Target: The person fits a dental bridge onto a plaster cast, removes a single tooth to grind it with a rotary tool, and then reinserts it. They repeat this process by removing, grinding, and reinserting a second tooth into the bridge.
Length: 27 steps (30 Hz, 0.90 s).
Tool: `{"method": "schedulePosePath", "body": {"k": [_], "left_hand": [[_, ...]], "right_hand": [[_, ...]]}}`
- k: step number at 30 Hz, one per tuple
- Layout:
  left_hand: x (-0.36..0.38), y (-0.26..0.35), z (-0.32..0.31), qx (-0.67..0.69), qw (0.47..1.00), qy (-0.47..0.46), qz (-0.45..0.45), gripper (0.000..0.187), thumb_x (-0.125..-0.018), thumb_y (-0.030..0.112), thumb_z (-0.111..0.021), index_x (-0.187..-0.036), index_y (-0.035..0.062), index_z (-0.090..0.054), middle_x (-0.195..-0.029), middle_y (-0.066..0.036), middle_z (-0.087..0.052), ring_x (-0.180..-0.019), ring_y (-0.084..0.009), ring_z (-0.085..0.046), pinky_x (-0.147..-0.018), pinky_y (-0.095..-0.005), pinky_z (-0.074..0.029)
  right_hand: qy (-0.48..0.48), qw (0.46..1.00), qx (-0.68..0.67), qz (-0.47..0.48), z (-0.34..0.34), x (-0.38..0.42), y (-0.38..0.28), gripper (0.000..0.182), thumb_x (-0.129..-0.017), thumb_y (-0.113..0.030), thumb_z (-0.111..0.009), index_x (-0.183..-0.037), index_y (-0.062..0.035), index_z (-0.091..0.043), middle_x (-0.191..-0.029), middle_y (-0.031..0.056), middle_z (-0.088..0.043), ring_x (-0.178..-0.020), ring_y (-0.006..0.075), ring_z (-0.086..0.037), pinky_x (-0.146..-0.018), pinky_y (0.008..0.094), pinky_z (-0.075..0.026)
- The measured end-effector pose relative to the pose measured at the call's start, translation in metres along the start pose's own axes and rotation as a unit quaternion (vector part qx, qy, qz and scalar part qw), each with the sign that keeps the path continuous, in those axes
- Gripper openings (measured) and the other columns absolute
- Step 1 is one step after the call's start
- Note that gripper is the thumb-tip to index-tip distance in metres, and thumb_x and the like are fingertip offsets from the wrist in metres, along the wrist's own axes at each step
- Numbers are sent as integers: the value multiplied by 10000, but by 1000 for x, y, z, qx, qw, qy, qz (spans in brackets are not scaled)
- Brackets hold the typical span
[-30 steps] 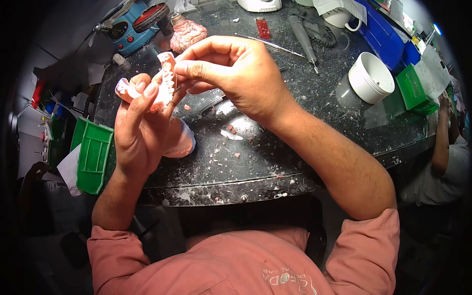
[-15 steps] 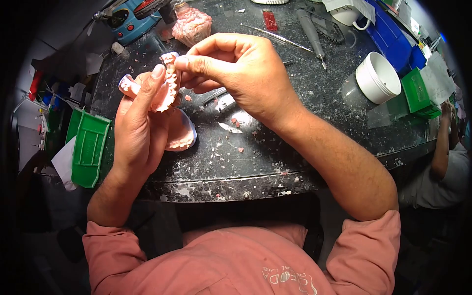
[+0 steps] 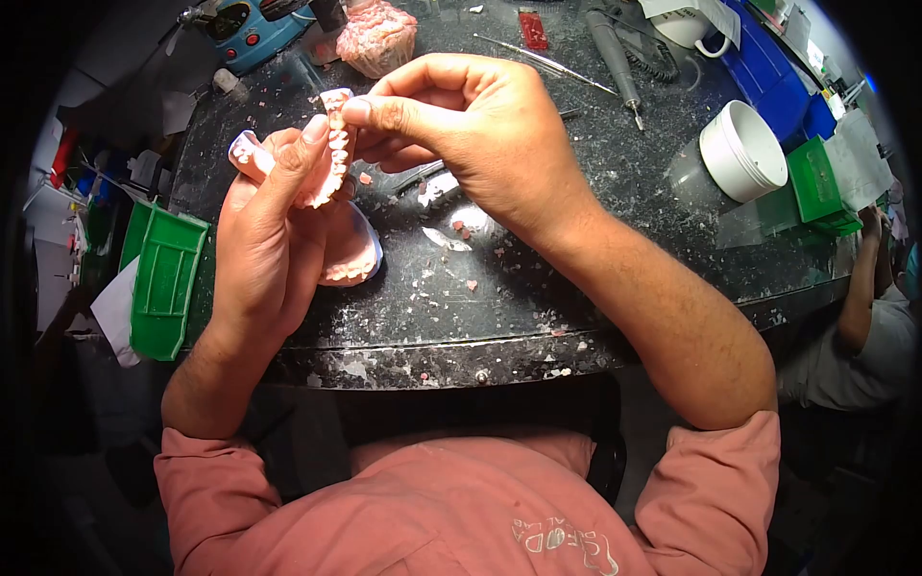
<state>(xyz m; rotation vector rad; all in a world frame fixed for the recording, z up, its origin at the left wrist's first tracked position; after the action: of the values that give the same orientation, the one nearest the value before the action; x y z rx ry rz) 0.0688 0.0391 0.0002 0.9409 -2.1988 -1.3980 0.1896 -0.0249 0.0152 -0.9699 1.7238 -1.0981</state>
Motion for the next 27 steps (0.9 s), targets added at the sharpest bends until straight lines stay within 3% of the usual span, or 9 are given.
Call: {"method": "schedulePosePath", "body": {"k": [24,27], "left_hand": [[2,1,0,-1,1000,0,1,119,-948,140,-627,-873,73,-564,-832,6,-581,-751,-33,-540,-646,-193,-409],[4,0,5,-5,999,25,44,161,-961,207,-593,-877,75,-557,-853,-21,-601,-786,-77,-566,-702,-237,-432]], "right_hand": [[8,1000,15,5,0,2,1,187,-909,-134,-676,-993,33,-693,-904,102,-714,-804,144,-697,-724,261,-586],[11,1000,16,0,1,0,0,192,-914,-140,-671,-996,33,-693,-899,100,-713,-800,141,-697,-719,257,-586]]}}
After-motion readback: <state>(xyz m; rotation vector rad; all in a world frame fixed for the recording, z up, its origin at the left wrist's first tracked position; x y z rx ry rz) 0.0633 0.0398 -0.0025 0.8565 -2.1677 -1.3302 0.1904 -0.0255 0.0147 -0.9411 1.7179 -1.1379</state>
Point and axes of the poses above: each hand's wrist, its own x-axis away from the middle knuckle, its own z-axis out of the back of the hand, y = z × x, the point moved 10 cm from there along -x, towards the middle knuckle
